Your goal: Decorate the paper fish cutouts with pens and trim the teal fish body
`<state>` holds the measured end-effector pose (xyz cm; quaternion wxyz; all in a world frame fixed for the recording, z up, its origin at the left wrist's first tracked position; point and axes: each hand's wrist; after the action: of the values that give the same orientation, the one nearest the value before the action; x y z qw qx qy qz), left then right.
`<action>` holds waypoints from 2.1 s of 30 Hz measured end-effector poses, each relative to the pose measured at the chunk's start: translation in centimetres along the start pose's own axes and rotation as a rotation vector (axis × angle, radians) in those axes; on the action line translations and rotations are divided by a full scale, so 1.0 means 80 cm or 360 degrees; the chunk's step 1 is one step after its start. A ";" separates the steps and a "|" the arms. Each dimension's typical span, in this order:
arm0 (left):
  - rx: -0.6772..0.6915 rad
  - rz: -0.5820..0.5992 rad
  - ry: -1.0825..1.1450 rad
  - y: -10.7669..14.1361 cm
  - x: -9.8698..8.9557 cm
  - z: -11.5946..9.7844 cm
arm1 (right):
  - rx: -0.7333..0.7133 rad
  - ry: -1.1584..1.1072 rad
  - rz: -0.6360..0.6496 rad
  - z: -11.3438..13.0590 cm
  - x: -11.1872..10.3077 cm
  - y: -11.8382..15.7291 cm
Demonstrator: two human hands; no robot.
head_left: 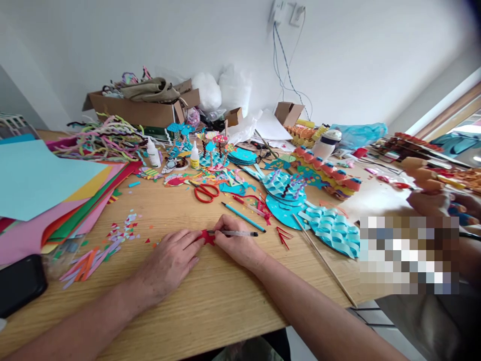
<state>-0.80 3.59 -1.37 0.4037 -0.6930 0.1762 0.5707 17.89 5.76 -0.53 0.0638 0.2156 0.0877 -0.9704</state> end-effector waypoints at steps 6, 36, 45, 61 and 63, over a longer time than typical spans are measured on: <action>-0.0015 -0.0007 0.0034 0.001 0.001 0.001 | -0.0009 -0.0028 -0.0006 -0.003 0.000 0.001; -0.0052 -0.0004 0.0064 0.001 0.000 -0.002 | 0.0019 -0.0025 0.0036 0.004 -0.003 0.001; -0.0030 0.0012 0.0007 0.000 0.000 -0.002 | -0.0018 0.0014 0.0075 0.001 -0.001 0.000; -0.0010 0.0016 -0.0022 -0.002 -0.002 -0.001 | -0.0066 -0.0010 0.0029 -0.011 0.001 0.000; -0.0016 0.0013 -0.0016 -0.001 -0.001 -0.001 | -0.0068 -0.0002 0.0014 -0.013 0.002 0.001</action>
<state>-0.71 3.53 -1.25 0.3988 -0.6913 0.1743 0.5768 18.19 5.90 -1.50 0.0727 0.2138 0.1075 -0.9682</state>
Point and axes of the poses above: each hand's wrist, its own y-axis away from the middle knuckle, its own x-axis out of the palm, z = x × y, and after that the axes turned 1 degree about -z, right-handed
